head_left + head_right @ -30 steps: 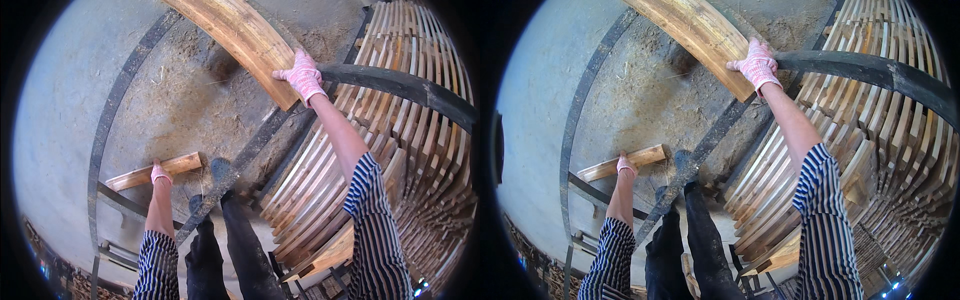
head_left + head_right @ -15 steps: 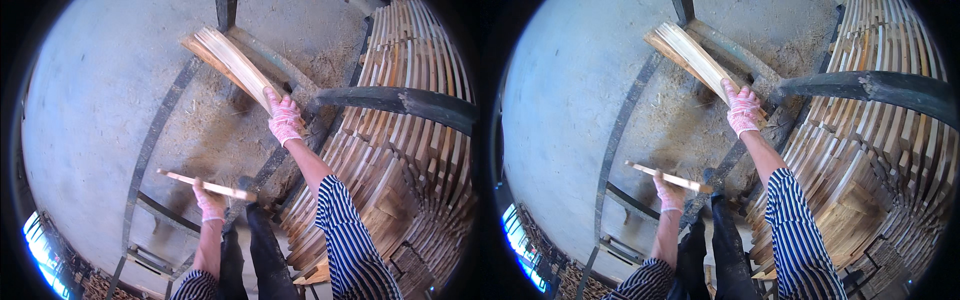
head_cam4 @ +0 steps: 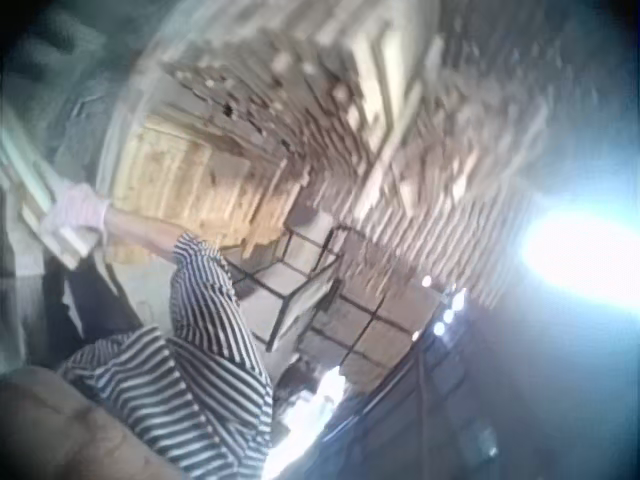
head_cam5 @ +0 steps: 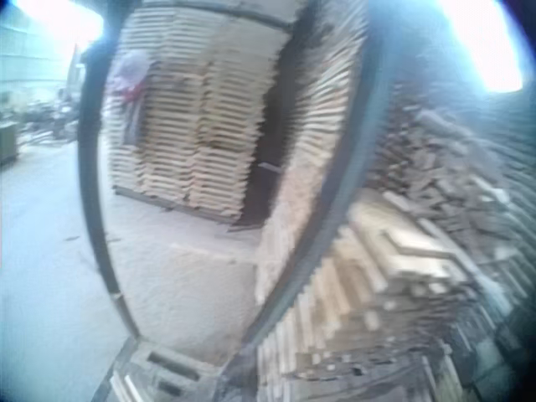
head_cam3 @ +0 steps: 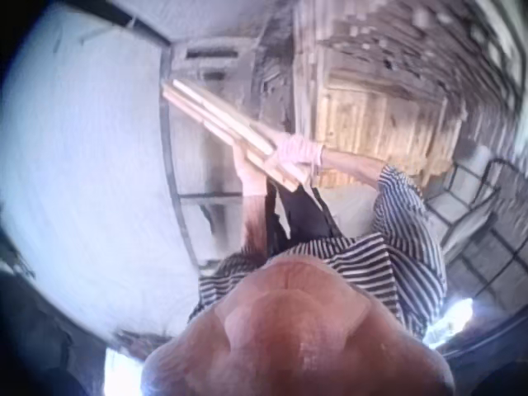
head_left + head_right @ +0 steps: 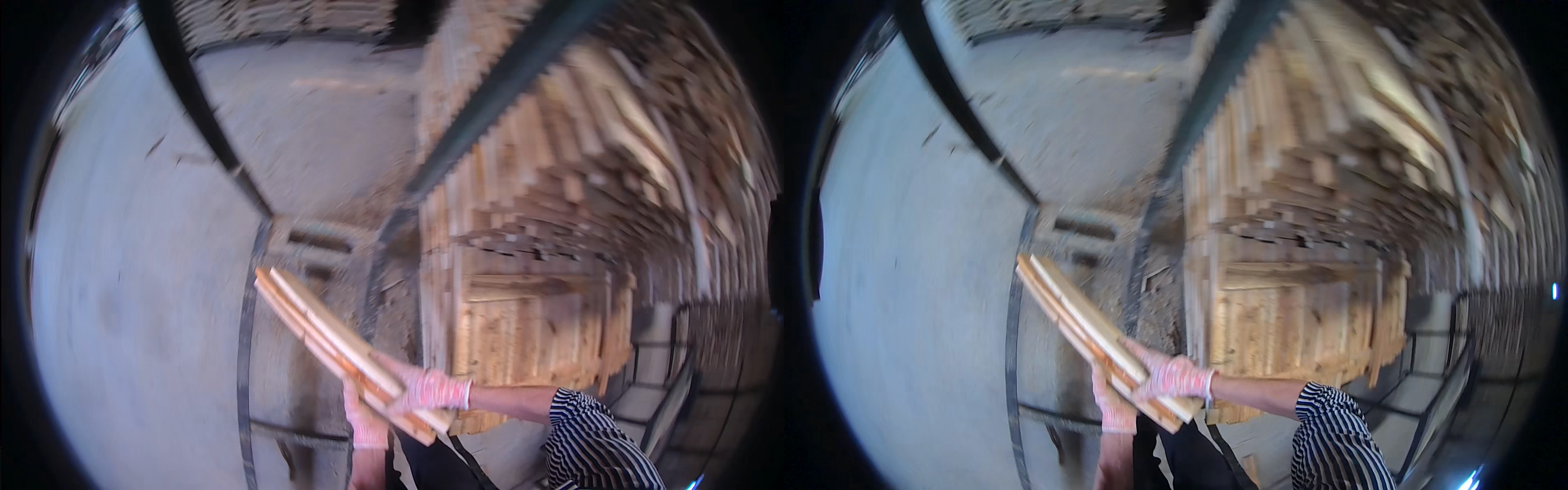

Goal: The person repeatedly picks up bundles of wooden planks from a metal rack and stacks them onto a growing pile on the floor. The task involves lifting, carrying, and placing the wood in a repetitive cycle within a warehouse environment.

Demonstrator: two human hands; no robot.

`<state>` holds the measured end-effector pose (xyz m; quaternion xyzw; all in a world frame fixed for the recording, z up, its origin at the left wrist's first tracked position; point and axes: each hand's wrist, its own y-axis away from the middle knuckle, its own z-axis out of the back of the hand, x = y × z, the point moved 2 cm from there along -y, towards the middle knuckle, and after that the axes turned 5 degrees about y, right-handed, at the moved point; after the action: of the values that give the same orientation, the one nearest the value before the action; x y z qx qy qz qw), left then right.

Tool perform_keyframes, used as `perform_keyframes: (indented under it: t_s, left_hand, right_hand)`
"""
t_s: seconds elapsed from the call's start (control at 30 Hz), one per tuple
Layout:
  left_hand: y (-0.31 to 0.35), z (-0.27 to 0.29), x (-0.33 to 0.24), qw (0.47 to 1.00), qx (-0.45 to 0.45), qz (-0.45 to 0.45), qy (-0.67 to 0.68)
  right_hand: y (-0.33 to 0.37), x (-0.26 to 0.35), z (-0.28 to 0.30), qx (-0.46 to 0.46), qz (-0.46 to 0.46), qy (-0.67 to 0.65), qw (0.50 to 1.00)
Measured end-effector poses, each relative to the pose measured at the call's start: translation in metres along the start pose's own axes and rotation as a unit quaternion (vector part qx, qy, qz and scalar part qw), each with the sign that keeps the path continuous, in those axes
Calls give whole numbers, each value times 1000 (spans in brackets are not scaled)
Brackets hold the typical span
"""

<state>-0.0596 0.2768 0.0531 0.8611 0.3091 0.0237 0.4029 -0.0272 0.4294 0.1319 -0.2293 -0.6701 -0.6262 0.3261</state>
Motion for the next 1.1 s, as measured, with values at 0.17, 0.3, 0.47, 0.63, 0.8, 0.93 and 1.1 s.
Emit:
perform_keyframes:
  t_s: [0.17, 0.3, 0.47, 0.63, 0.8, 0.93, 1.1]
  left_hand:
    - [72, -39, 1, 984, 88, 87, -129]
    - [105, -107, -11, 978, 140, 7, -153]
    - [180, -139, 25, 942, 277, 45, -185]
    - [225, -163, 90, 937, 230, 58, -257]
    - [228, -147, 215, 923, 132, 117, -341]
    - [221, -116, 334, 879, 178, 213, -387]
    - [258, -123, 388, 808, 219, 194, -511]
  right_hand:
    - [159, 19, -38, -88, -22, 153, 984]
    - [241, -8, -76, -171, 21, 202, 964]
    - [260, -8, -77, -238, 136, 11, 962]
    - [294, -48, -72, -280, 125, -78, 949]
    - [381, -121, -39, -306, 37, -88, 947]
    - [467, -218, -9, -341, -80, -164, 922]
    - [557, -330, 76, -473, -244, -32, 846]
